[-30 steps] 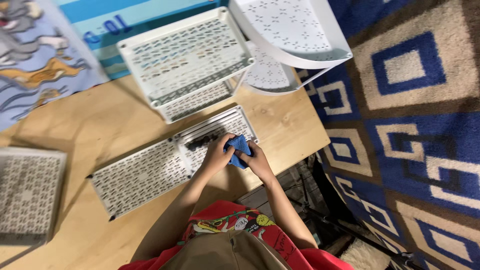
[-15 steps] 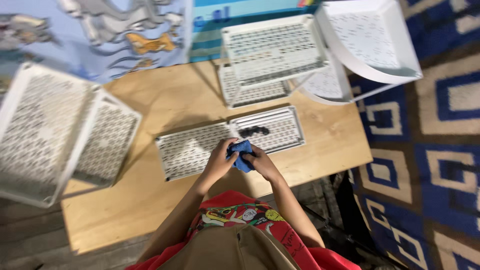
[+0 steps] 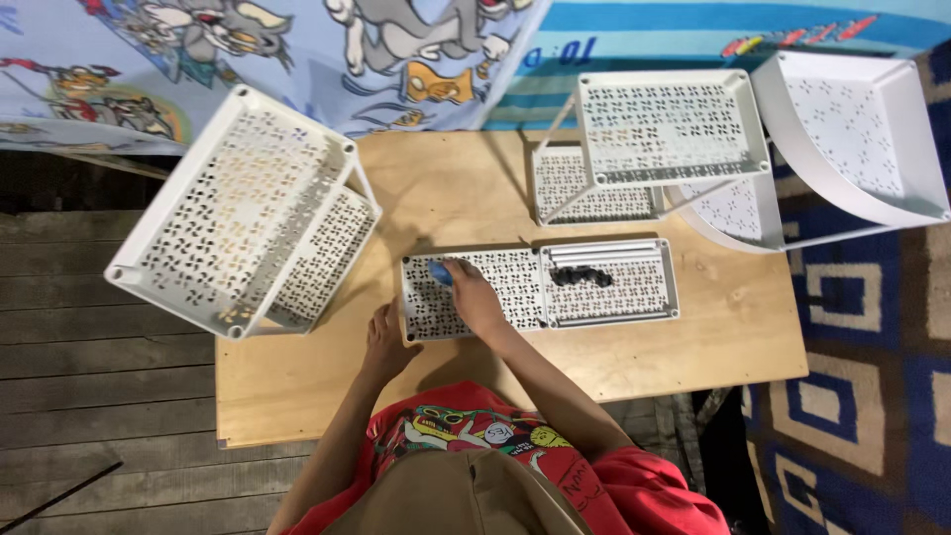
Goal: The person assembles a white plastic shelving unit by inserting metal rods into perforated panels, attaching black feet, and wiping the panels with a blue cloth. The person handles multiple panels and rods, then cleans the assembled sections.
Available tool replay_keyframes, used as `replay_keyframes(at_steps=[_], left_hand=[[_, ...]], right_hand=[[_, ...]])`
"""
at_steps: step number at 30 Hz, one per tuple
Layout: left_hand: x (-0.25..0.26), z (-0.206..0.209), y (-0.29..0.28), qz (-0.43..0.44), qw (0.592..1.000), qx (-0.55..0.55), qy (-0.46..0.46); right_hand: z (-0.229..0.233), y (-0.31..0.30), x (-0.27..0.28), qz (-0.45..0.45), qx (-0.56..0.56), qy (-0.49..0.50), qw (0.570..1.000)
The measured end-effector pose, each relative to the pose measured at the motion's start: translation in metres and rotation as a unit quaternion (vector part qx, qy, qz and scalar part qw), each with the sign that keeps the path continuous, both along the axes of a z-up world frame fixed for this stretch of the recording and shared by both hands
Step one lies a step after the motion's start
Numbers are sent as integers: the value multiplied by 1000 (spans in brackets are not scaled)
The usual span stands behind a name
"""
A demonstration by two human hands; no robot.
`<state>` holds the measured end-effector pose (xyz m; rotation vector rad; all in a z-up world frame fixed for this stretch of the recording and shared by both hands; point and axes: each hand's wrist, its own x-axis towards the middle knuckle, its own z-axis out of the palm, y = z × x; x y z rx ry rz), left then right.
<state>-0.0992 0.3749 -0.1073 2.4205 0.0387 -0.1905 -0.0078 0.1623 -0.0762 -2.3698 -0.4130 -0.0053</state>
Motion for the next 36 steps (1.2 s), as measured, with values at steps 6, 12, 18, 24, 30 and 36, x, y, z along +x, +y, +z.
replay_keyframes(at_steps=[6, 12, 18, 24, 30, 36], left_hand=[[-1, -25, 10, -27, 996, -39, 76], [0, -32, 6, -28, 997, -35, 55], [-3, -16, 1, -7, 998, 5, 66], [0, -7, -2, 3, 997, 34, 72], [1, 0, -4, 16, 995, 44, 88], [3, 9, -7, 14, 989, 66, 128]], right_hand=[[-16, 40, 2, 107, -222, -132, 960], [-22, 43, -23, 106, -213, -107, 965], [-35, 36, -28, 117, -192, -128, 966], [-49, 23, -72, 145, -113, -75, 980], [-37, 18, -48, 124, -96, -66, 985], [-39, 42, 0, 67, -202, -89, 973]])
